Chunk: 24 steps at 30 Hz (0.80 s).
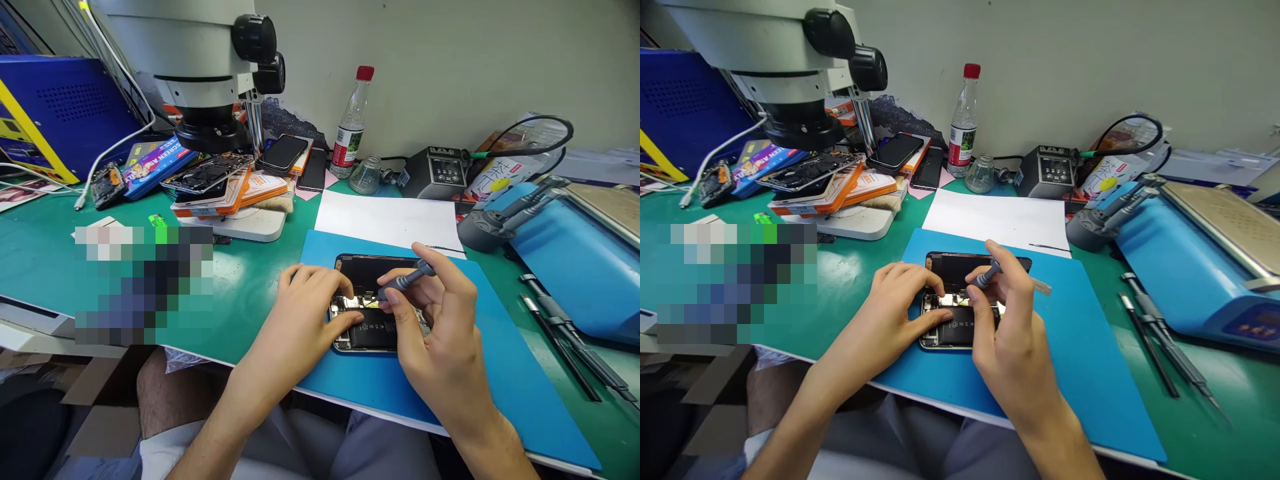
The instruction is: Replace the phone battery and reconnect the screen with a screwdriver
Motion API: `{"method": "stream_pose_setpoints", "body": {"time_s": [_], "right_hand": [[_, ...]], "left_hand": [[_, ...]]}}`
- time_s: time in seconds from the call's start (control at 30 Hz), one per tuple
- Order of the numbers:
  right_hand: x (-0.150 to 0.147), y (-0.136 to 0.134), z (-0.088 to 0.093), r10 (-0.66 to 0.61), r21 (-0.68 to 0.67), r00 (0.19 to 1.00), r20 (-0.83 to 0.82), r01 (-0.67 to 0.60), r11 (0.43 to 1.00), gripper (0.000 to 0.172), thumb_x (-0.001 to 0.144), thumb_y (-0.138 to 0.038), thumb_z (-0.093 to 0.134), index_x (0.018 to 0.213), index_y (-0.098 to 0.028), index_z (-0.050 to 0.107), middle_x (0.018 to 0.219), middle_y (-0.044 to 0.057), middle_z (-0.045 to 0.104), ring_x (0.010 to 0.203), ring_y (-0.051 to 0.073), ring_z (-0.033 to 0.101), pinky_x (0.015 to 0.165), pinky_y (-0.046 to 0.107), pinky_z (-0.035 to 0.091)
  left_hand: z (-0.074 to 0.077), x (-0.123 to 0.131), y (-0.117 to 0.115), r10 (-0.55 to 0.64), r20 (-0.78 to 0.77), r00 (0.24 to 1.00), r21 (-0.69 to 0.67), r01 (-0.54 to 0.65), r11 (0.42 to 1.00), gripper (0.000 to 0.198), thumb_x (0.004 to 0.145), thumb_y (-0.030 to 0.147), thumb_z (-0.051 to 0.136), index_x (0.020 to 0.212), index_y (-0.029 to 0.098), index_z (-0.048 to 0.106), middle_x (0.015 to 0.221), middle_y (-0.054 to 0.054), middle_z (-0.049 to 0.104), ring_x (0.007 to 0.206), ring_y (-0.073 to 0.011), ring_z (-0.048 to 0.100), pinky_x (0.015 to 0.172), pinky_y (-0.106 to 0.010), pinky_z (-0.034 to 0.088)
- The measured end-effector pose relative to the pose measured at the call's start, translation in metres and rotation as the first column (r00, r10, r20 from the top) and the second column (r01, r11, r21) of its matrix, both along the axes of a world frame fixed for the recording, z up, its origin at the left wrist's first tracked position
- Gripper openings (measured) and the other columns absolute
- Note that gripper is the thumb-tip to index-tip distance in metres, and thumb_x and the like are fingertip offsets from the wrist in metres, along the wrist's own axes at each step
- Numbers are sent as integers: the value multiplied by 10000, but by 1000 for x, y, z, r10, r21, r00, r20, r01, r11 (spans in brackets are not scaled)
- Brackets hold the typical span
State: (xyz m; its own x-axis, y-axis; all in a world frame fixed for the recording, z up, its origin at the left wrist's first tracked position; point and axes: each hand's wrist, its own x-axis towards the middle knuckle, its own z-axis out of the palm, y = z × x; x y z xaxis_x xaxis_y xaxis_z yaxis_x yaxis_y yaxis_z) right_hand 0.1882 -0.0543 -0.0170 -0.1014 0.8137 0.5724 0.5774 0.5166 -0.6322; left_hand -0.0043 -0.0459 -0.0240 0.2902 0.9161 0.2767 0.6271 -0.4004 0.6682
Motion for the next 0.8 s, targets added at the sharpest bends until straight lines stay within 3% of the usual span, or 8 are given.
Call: {"method": "stream_pose_setpoints", "body": {"time_s": [0.4,0.57,0.8], "right_hand": [[2,1,3,65,-24,996,67,-64,998,655,1067,-188,542,1662,-329,308,1208,81,699,1075,205,716,918,380,627],[1,3,9,-14,85,986,168,-1,996,648,1018,-229,674,1605,-377,444,1213,52,725,944,197,710,844,369,617],[0,4,17,-95,206,975,201,53,977,566,1025,-141,647,1539,-369,583,1152,34,742,985,186,699,917,373,567]], "left_hand": [[4,-1,-1,-8,7,1000,-6,8,1000,182,979,311,780,1049,269,617,1130,45,719,1185,-208,599,1101,-402,336],[4,-1,0,-7,10,1000,-7,7,1000,185,977,315,782,1054,270,620,1141,38,724,1182,-214,600,1090,-405,347],[4,-2,-1,-11,4,1000,-14,12,1000,186,974,307,786,1052,268,621,1132,43,718,1192,-214,600,1101,-408,341]]}}
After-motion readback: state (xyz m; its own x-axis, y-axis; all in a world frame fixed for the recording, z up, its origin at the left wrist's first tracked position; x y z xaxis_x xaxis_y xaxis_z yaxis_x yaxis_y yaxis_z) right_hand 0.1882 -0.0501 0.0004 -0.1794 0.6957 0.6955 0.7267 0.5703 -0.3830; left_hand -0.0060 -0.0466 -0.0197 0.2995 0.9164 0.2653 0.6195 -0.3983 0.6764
